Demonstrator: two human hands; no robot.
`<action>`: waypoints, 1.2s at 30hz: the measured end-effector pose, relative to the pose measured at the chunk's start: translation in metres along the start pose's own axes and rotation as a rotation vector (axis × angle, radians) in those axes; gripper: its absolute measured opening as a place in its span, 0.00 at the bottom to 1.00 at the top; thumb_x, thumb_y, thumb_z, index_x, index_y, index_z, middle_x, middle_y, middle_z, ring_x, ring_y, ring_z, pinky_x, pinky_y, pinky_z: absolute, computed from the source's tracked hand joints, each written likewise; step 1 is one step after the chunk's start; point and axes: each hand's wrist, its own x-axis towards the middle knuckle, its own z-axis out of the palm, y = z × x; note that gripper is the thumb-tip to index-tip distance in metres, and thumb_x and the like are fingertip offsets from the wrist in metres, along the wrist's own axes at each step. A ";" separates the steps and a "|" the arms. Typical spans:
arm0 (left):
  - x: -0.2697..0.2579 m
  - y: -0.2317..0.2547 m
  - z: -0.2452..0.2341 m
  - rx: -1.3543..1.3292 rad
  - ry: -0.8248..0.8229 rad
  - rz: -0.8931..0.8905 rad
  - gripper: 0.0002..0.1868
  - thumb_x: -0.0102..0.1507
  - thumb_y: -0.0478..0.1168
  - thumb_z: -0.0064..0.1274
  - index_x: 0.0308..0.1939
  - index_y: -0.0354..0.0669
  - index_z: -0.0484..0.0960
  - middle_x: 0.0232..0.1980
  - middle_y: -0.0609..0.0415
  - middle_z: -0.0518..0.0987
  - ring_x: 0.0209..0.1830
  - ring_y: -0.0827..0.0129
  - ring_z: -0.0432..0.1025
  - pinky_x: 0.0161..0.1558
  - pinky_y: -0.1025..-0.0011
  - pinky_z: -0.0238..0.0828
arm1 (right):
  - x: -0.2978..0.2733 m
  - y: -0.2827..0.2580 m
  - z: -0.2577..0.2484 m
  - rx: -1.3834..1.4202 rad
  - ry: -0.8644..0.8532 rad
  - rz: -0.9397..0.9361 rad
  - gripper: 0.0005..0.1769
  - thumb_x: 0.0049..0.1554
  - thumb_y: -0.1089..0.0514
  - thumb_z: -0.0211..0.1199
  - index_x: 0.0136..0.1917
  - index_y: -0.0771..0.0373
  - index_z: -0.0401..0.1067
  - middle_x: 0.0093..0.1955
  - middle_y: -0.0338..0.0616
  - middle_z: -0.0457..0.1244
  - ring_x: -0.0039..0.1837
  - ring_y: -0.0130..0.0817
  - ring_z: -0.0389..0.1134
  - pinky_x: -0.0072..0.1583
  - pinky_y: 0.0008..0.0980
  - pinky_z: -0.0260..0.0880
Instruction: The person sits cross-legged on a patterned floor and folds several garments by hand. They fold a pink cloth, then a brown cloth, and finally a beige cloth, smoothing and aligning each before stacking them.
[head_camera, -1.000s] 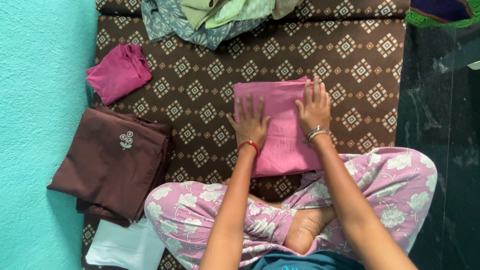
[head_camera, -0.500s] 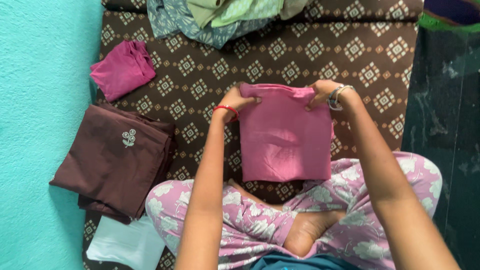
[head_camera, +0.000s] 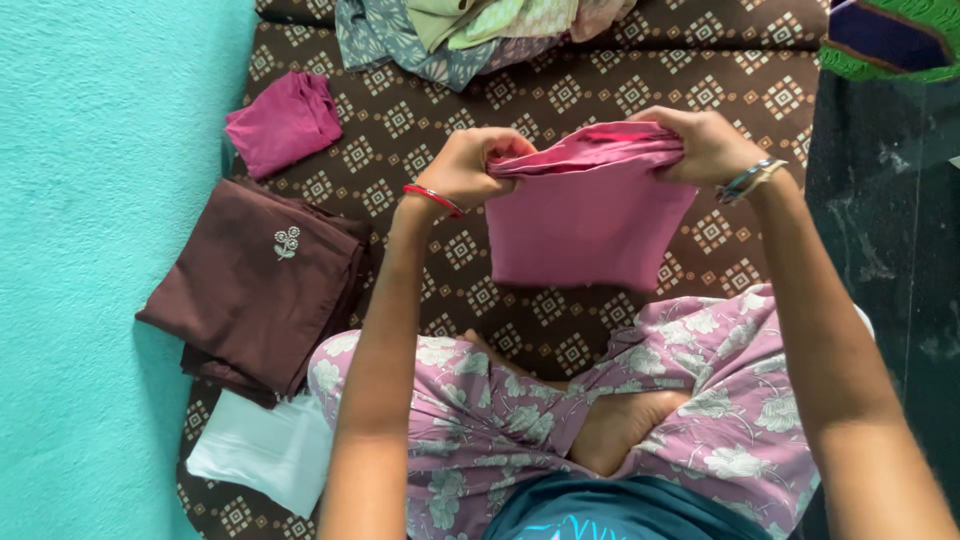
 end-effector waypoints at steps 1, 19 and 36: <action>-0.007 0.014 -0.002 0.077 0.039 0.065 0.13 0.57 0.27 0.60 0.45 0.39 0.82 0.33 0.58 0.77 0.34 0.77 0.71 0.39 0.73 0.72 | -0.008 -0.012 -0.012 -0.095 0.076 -0.099 0.25 0.45 0.64 0.70 0.57 0.59 0.70 0.50 0.42 0.68 0.50 0.36 0.70 0.53 0.36 0.73; -0.116 -0.187 0.176 1.069 0.053 0.392 0.03 0.58 0.38 0.57 0.31 0.53 0.80 0.37 0.60 0.78 0.45 0.66 0.75 0.51 0.64 0.72 | -0.106 0.040 0.197 -0.876 -0.059 -0.572 0.09 0.53 0.54 0.61 0.48 0.53 0.75 0.47 0.34 0.65 0.49 0.31 0.67 0.47 0.30 0.70; -0.054 -0.160 0.197 1.003 0.156 0.005 0.45 0.61 0.79 0.36 0.79 0.75 0.55 0.85 0.49 0.44 0.84 0.46 0.38 0.70 0.22 0.22 | -0.109 0.007 0.147 -0.134 -0.313 0.379 0.19 0.55 0.41 0.67 0.51 0.56 0.77 0.46 0.43 0.70 0.45 0.42 0.74 0.49 0.41 0.73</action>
